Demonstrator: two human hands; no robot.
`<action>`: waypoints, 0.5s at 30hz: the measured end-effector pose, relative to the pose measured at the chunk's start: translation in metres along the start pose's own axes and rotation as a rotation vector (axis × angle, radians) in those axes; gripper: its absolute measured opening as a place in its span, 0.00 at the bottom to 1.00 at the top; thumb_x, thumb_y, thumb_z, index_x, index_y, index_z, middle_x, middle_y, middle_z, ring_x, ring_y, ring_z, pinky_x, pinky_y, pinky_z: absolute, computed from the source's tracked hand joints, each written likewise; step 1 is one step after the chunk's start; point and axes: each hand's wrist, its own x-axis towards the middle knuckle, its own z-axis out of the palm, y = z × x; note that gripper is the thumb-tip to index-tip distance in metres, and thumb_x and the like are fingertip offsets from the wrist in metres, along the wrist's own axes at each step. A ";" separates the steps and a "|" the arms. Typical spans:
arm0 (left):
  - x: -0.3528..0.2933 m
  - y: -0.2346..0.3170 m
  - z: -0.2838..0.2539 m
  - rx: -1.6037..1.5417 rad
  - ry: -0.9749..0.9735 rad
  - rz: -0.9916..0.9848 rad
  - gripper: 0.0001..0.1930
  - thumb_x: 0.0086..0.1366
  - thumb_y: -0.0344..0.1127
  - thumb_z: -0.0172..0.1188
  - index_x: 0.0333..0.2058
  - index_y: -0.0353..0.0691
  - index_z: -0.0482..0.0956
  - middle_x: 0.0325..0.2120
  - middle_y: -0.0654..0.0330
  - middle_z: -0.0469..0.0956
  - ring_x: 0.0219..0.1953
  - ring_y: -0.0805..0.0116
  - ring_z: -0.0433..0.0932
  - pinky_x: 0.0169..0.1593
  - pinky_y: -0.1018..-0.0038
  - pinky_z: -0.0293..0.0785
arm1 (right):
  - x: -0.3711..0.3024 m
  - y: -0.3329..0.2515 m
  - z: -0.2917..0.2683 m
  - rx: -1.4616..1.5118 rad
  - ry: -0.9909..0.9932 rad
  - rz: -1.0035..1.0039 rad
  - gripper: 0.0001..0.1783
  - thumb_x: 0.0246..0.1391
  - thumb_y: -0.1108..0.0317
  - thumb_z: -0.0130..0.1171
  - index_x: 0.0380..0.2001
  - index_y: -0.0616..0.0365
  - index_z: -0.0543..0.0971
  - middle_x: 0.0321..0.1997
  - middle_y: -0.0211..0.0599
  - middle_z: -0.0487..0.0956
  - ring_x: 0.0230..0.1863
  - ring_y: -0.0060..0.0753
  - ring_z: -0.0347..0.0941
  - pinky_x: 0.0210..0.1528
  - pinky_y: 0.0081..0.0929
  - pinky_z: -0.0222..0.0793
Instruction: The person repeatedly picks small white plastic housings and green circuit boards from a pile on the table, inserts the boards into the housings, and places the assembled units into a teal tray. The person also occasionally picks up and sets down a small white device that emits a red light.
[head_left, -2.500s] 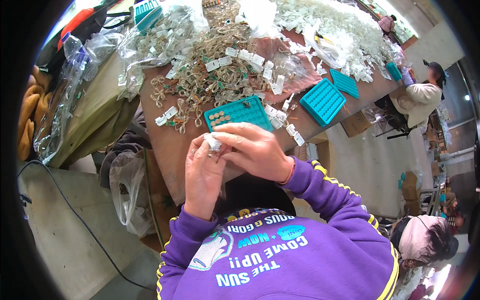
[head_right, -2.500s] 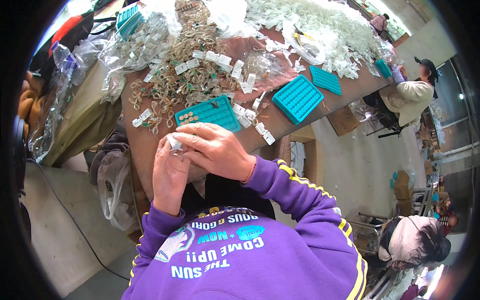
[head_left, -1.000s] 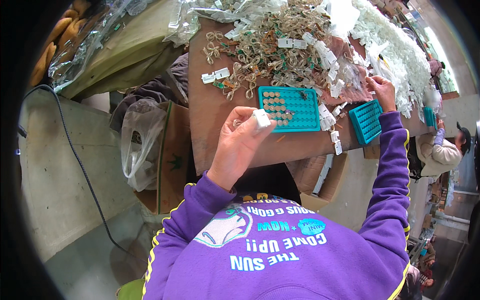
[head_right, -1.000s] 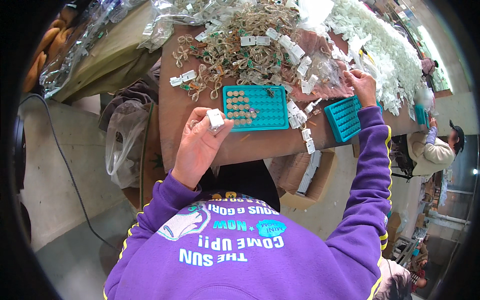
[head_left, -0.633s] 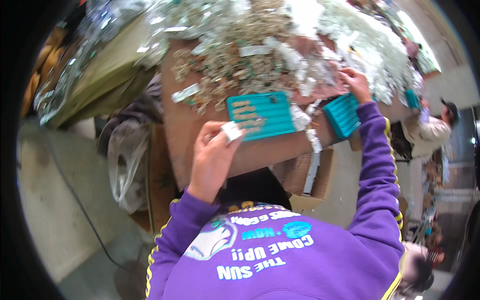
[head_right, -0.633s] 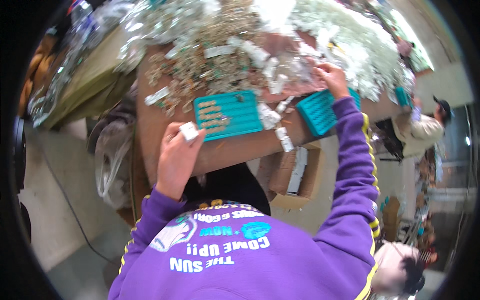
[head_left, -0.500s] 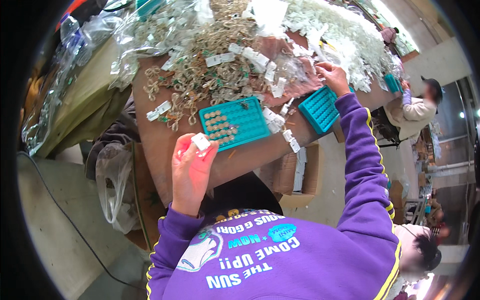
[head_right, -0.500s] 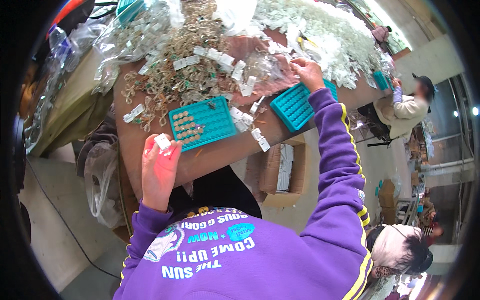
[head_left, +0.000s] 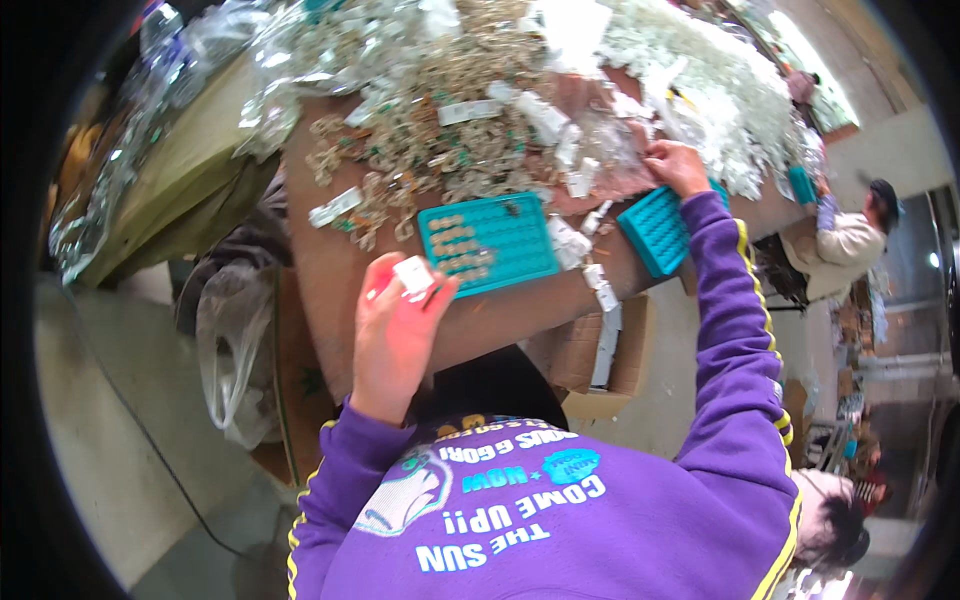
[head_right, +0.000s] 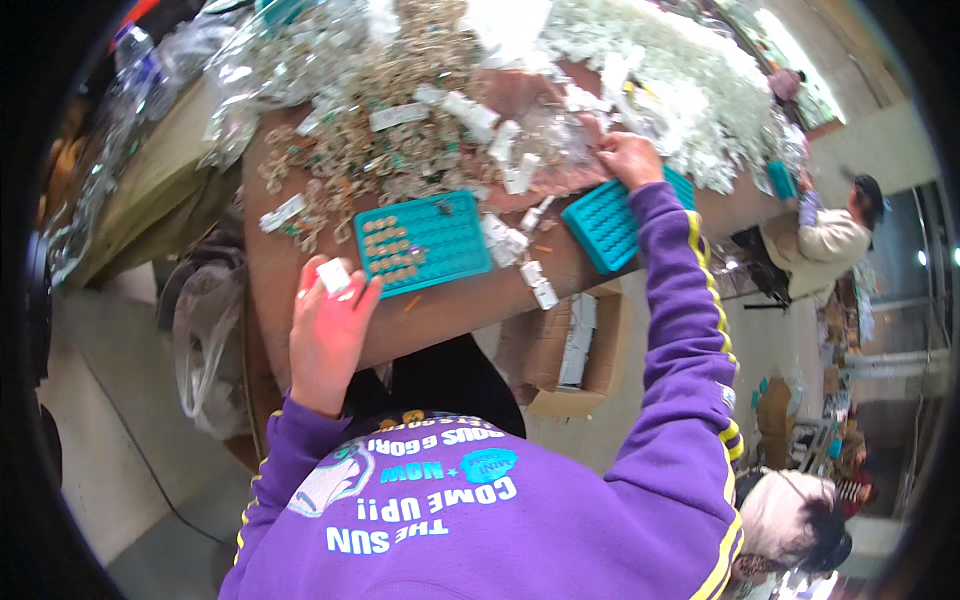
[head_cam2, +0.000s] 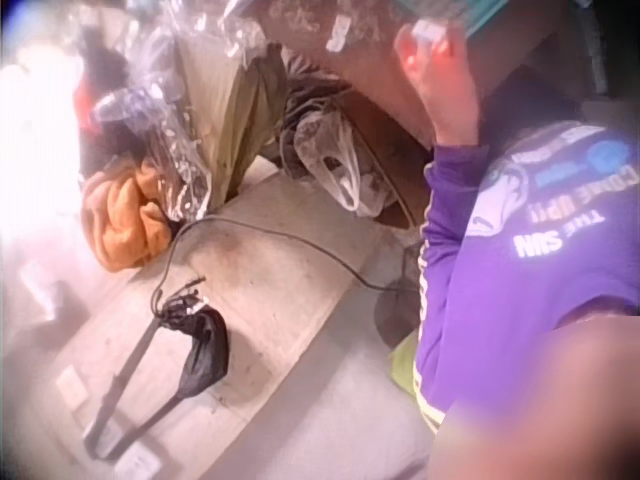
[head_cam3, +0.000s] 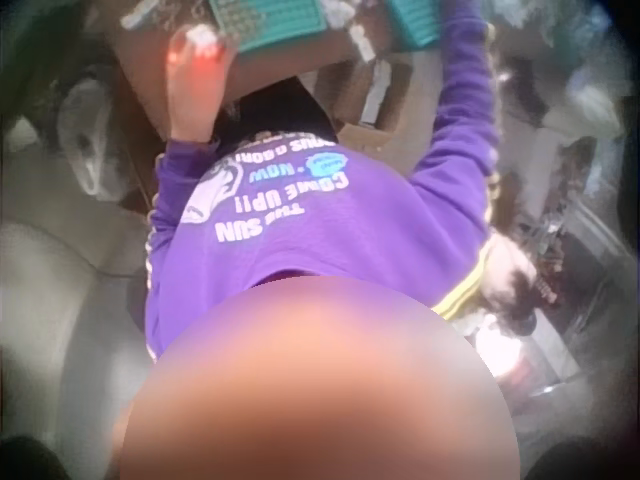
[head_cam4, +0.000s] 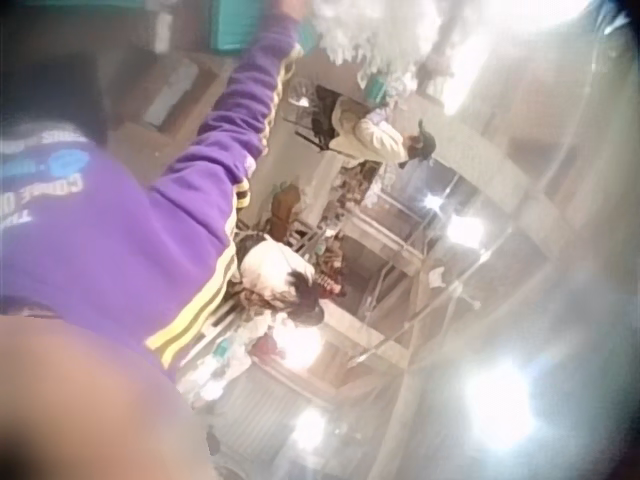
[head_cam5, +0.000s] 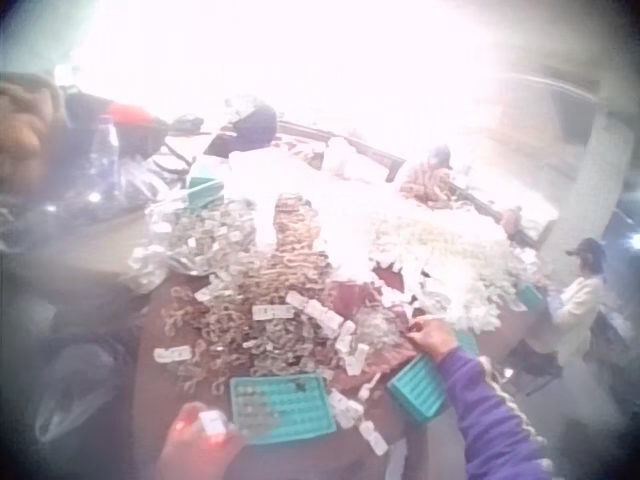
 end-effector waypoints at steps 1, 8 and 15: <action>0.000 0.001 -0.001 -0.023 0.010 0.002 0.14 0.68 0.33 0.52 0.51 0.41 0.68 0.44 0.53 0.72 0.49 0.58 0.72 0.62 0.55 0.64 | 0.003 -0.002 0.002 -0.045 -0.017 -0.008 0.13 0.45 0.61 0.65 0.36 0.51 0.84 0.31 0.37 0.84 0.30 0.34 0.80 0.36 0.28 0.74; 0.000 0.002 -0.002 -0.069 0.011 -0.008 0.14 0.67 0.32 0.54 0.51 0.42 0.68 0.44 0.53 0.73 0.48 0.58 0.74 0.61 0.55 0.66 | 0.004 0.003 -0.003 0.039 0.089 -0.051 0.09 0.45 0.62 0.65 0.30 0.54 0.84 0.28 0.38 0.83 0.29 0.33 0.80 0.35 0.28 0.73; 0.001 0.005 -0.001 -0.181 0.031 -0.029 0.13 0.67 0.33 0.55 0.49 0.43 0.68 0.44 0.54 0.74 0.49 0.60 0.74 0.59 0.58 0.69 | -0.022 -0.047 -0.035 0.660 0.134 0.037 0.07 0.58 0.71 0.57 0.34 0.63 0.80 0.30 0.34 0.83 0.32 0.20 0.79 0.36 0.19 0.73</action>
